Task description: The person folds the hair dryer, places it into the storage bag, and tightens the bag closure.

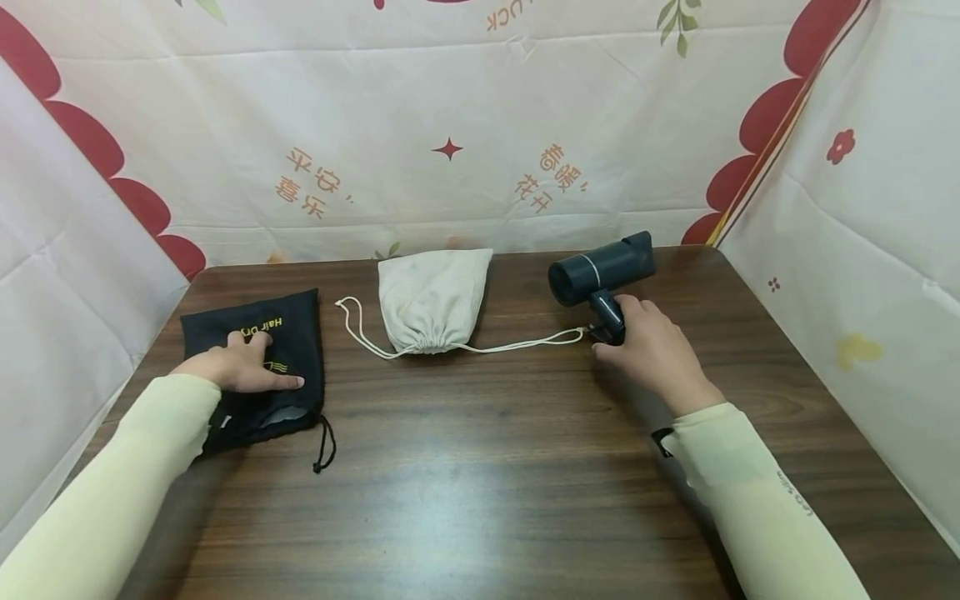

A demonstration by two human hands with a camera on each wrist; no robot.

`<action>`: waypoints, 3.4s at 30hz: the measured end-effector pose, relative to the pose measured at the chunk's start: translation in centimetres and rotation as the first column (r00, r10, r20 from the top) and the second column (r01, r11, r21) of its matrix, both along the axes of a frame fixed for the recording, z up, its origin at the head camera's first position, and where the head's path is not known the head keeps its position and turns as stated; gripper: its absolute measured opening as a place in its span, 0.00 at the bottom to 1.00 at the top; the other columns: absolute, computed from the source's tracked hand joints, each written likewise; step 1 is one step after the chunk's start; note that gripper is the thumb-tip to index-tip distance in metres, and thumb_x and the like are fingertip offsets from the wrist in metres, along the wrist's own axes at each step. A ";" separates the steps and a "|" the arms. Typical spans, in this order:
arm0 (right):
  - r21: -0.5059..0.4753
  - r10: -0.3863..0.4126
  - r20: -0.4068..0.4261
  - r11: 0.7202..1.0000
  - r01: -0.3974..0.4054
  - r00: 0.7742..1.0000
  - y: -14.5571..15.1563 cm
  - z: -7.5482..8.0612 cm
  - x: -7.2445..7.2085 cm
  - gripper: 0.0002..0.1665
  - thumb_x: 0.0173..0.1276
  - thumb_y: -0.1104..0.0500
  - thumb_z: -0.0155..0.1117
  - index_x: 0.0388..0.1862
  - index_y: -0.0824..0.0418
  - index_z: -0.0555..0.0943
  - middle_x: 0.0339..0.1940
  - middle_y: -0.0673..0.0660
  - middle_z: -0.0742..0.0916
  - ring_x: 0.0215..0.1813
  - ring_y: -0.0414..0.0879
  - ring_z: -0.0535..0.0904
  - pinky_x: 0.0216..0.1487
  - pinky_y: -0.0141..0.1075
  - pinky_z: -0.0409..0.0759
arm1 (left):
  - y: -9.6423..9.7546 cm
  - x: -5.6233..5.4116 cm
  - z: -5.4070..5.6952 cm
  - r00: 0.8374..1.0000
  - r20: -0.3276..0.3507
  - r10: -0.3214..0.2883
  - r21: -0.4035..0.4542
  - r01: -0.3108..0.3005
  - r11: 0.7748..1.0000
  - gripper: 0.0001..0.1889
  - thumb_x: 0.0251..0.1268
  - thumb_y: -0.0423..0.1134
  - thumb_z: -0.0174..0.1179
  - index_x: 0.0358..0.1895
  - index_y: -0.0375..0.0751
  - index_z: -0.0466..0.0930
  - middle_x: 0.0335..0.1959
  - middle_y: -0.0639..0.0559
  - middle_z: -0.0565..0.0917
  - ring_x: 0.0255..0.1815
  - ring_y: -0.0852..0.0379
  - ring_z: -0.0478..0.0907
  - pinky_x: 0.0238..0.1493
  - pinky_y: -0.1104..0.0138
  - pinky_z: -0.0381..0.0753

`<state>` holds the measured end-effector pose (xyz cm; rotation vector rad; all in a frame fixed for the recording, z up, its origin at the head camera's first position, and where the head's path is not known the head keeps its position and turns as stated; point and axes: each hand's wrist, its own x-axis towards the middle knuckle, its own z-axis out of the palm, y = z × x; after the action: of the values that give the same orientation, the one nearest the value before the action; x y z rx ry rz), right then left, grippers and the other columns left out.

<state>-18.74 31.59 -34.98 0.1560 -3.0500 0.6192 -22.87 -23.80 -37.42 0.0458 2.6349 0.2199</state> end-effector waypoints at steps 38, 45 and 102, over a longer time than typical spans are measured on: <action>0.056 0.202 -0.113 0.979 -0.197 0.973 -5.9 0.9 2.3 0.38 0.59 0.51 0.72 0.65 0.63 0.71 0.52 0.63 0.80 0.43 0.54 0.78 0.42 0.51 0.79 | 0.5 -0.6 0.0 1.000 -0.021 0.007 0.017 -0.006 1.000 0.58 0.55 0.73 0.58 0.71 0.25 0.54 0.67 0.15 0.50 0.60 0.14 0.58 0.54 0.28 0.64; 0.055 0.210 -0.134 0.977 -0.204 0.968 -6.2 1.2 2.4 0.37 0.59 0.52 0.72 0.65 0.62 0.72 0.49 0.60 0.81 0.41 0.53 0.77 0.41 0.49 0.78 | 0.2 -1.1 -0.1 1.000 -0.025 -0.001 0.027 0.002 1.000 0.58 0.55 0.73 0.58 0.72 0.25 0.53 0.67 0.14 0.48 0.62 0.13 0.55 0.55 0.27 0.62; 0.124 0.487 -0.263 0.873 -0.472 0.833 -11.9 2.8 4.1 0.38 0.58 0.51 0.73 0.66 0.59 0.73 0.46 0.52 0.79 0.33 0.41 0.77 0.33 0.37 0.79 | 19.4 4.4 2.7 0.095 -0.949 -0.300 -0.157 0.684 0.713 0.31 0.53 0.39 0.75 0.62 0.40 0.76 0.67 0.36 0.70 0.70 0.38 0.65 0.72 0.59 0.59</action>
<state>-14.65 19.73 -32.13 0.9513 -2.7374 0.4722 -18.45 -4.44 -34.74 1.7786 3.4021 0.5147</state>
